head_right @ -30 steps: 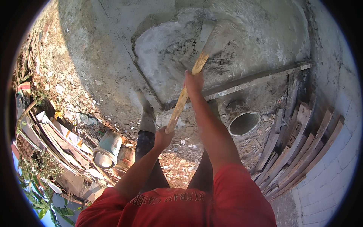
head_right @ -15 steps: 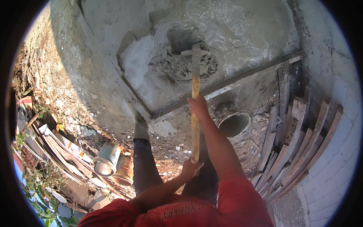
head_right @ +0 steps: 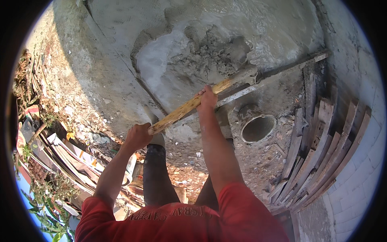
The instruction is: The person mixes concrete on the ground using a hoe, adding water from a bucket and stirring the sand, cement, and water together until mixed.
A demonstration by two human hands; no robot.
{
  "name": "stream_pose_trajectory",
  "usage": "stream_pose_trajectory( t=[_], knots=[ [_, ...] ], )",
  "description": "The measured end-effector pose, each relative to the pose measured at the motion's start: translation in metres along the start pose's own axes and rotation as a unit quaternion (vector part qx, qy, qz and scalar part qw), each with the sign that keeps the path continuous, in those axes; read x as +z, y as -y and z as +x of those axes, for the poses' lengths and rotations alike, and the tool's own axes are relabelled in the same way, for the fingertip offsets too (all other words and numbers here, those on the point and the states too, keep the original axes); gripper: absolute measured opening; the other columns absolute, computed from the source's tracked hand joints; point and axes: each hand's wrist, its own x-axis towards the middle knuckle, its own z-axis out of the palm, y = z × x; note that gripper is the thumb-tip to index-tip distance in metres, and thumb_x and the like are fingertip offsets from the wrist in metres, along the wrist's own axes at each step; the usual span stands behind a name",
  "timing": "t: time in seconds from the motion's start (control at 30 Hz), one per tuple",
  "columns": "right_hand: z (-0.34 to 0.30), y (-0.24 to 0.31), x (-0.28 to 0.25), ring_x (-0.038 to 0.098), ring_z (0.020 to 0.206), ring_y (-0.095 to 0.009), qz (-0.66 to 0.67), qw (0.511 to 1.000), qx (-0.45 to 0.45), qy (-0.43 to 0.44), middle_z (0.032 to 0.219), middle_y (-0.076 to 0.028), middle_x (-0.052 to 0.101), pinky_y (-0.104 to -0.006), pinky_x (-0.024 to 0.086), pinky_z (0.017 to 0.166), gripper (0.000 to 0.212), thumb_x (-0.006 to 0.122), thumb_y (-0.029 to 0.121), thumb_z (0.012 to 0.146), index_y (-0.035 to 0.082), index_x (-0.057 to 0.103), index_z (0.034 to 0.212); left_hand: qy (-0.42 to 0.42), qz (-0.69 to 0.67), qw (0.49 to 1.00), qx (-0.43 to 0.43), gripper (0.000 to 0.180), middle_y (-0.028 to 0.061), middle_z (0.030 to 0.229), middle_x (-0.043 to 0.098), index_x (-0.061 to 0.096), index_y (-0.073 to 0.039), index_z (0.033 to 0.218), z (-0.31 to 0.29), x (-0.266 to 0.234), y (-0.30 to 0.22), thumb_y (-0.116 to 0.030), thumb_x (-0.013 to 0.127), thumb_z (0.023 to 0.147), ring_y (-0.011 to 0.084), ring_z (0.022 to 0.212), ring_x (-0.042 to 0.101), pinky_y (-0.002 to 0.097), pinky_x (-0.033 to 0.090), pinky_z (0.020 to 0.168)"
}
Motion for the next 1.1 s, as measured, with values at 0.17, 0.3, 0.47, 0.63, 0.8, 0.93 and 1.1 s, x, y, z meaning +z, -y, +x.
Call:
stream_pose_trajectory(
  t=[0.17, 0.3, 0.47, 0.63, 0.8, 0.93, 1.1],
  knots=[
    [-0.145, -0.112, -0.023, 0.046, 0.057, -0.015, 0.013, 0.997, 0.058, 0.047, 0.07, 0.0, 0.044, -0.0378, 0.047, 0.057, 0.018, 0.063, 0.008, 0.092, 0.012, 0.046, 0.096, 0.03, -0.013, 0.999, -0.032, 0.017, 0.0175, 0.075, 0.069, 0.068, -0.011, 0.092, -0.1, 0.014, 0.131, -0.023, 0.071, 0.081, 0.0401, 0.077, 0.068, 0.0504, 0.054, 0.071],
    [-0.11, -0.116, -0.028, 0.048, 0.05, -0.017, -0.14, 0.989, 0.007, 0.042, 0.066, -0.001, 0.047, -0.037, 0.046, 0.049, 0.013, 0.064, 0.011, 0.091, 0.01, 0.05, 0.091, 0.015, -0.093, 0.992, -0.081, 0.02, 0.0206, 0.076, 0.068, 0.068, -0.01, 0.095, -0.125, 0.095, 0.11, -0.025, 0.071, 0.083, 0.0404, 0.078, 0.069, 0.0505, 0.053, 0.069],
    [0.015, -0.006, 0.042, 0.054, 0.043, -0.02, -0.449, 0.879, -0.138, 0.086, 0.056, -0.007, 0.052, -0.0356, 0.046, 0.041, 0.021, 0.064, 0.015, 0.084, -0.002, 0.051, 0.079, -0.016, -0.336, 0.935, -0.109, 0.034, 0.0256, 0.085, 0.069, 0.067, -0.003, 0.102, -0.014, 0.182, -0.057, -0.029, 0.072, 0.081, 0.045, 0.086, 0.067, 0.0511, 0.053, 0.074],
    [0.022, 0.04, 0.089, 0.057, 0.044, -0.02, -0.448, 0.854, -0.236, 0.123, 0.06, -0.009, 0.056, -0.0362, 0.046, 0.042, 0.025, 0.064, 0.015, 0.083, -0.003, 0.051, 0.096, -0.061, -0.385, 0.915, -0.107, 0.036, 0.0218, 0.086, 0.071, 0.067, -0.002, 0.109, 0.061, 0.191, -0.097, -0.027, 0.073, 0.084, 0.037, 0.085, 0.071, 0.0435, 0.054, 0.073],
    [0.02, 0.055, 0.132, 0.064, 0.051, -0.026, -0.515, 0.789, -0.282, 0.182, 0.069, -0.017, 0.062, -0.0391, 0.052, 0.05, 0.032, 0.066, 0.018, 0.083, -0.006, 0.055, 0.101, -0.167, -0.484, 0.855, -0.078, 0.036, 0.0191, 0.076, 0.069, 0.065, 0.003, 0.104, 0.104, 0.194, -0.142, -0.026, 0.073, 0.084, 0.0295, 0.07, 0.07, 0.041, 0.053, 0.065],
    [0.061, 0.061, 0.095, 0.071, 0.071, -0.038, -0.707, 0.635, -0.276, 0.146, 0.088, -0.028, 0.068, -0.0465, 0.056, 0.066, 0.038, 0.066, 0.024, 0.084, -0.008, 0.059, 0.103, -0.009, -0.637, 0.755, -0.155, 0.017, 0.0045, 0.062, 0.059, 0.06, -0.001, 0.09, 0.079, 0.224, -0.227, -0.014, 0.07, 0.086, 0.0151, 0.054, 0.06, 0.0323, 0.046, 0.05],
    [0.0, 0.044, -0.067, 0.065, 0.054, -0.026, -0.707, 0.665, -0.221, 0.097, 0.075, -0.015, 0.065, -0.0393, 0.052, 0.051, 0.043, 0.064, 0.022, 0.087, -0.005, 0.051, 0.116, 0.146, -0.547, 0.8, -0.2, 0.036, 0.0186, 0.085, 0.07, 0.063, 0.003, 0.099, -0.091, 0.297, -0.211, -0.027, 0.074, 0.082, 0.0281, 0.085, 0.071, 0.042, 0.054, 0.076]
  ],
)
